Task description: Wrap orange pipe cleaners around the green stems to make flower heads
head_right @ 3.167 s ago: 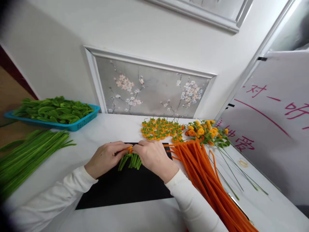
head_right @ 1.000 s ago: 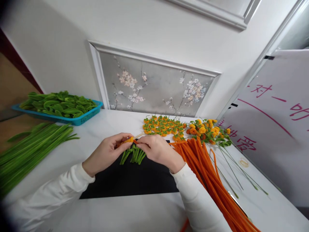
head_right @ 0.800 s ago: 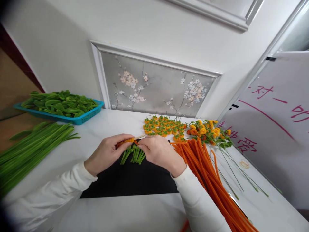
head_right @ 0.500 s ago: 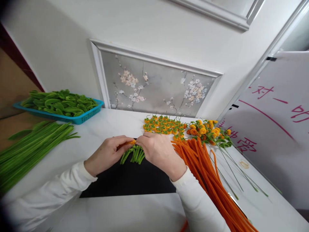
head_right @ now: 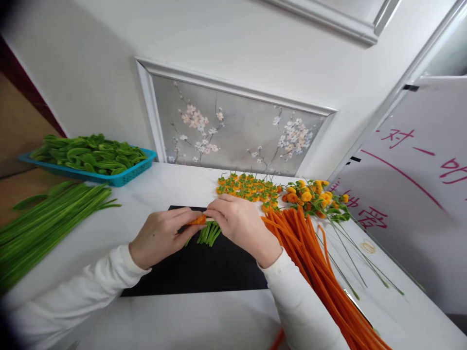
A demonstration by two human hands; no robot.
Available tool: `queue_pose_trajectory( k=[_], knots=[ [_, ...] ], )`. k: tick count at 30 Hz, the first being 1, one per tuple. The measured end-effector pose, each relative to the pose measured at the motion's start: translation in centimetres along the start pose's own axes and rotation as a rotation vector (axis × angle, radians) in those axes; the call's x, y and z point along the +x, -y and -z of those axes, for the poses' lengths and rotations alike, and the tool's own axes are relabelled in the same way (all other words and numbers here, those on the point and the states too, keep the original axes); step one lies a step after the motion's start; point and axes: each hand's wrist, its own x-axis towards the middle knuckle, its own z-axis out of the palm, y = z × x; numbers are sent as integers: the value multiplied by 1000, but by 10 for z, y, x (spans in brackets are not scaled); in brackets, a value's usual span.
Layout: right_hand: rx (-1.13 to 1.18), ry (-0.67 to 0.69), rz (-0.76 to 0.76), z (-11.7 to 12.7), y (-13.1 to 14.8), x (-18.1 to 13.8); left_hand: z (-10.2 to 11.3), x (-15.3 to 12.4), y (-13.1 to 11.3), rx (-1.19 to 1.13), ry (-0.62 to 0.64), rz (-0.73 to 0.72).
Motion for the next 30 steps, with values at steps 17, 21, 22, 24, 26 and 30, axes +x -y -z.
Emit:
queue_pose_trajectory(
  k=[17,21,22,24,26,30],
  knots=[
    [176,110,-115,7,1,1,2,3,-5,14,-6,-96],
    [267,175,-184,7,-5,0,2,2,-6,23,-4,-98],
    [292,190,-197,6,-8,0,3,1,-7,14,7,-92],
    [343,225,-210,4,-13,0,4,1,-8,-19,34,-72],
    [382,246,-209,2,-16,0,5,1,-9,-55,51,-46],
    [394,255,-208,2,-15,0,7,2,-11,-98,56,15]
  ],
)
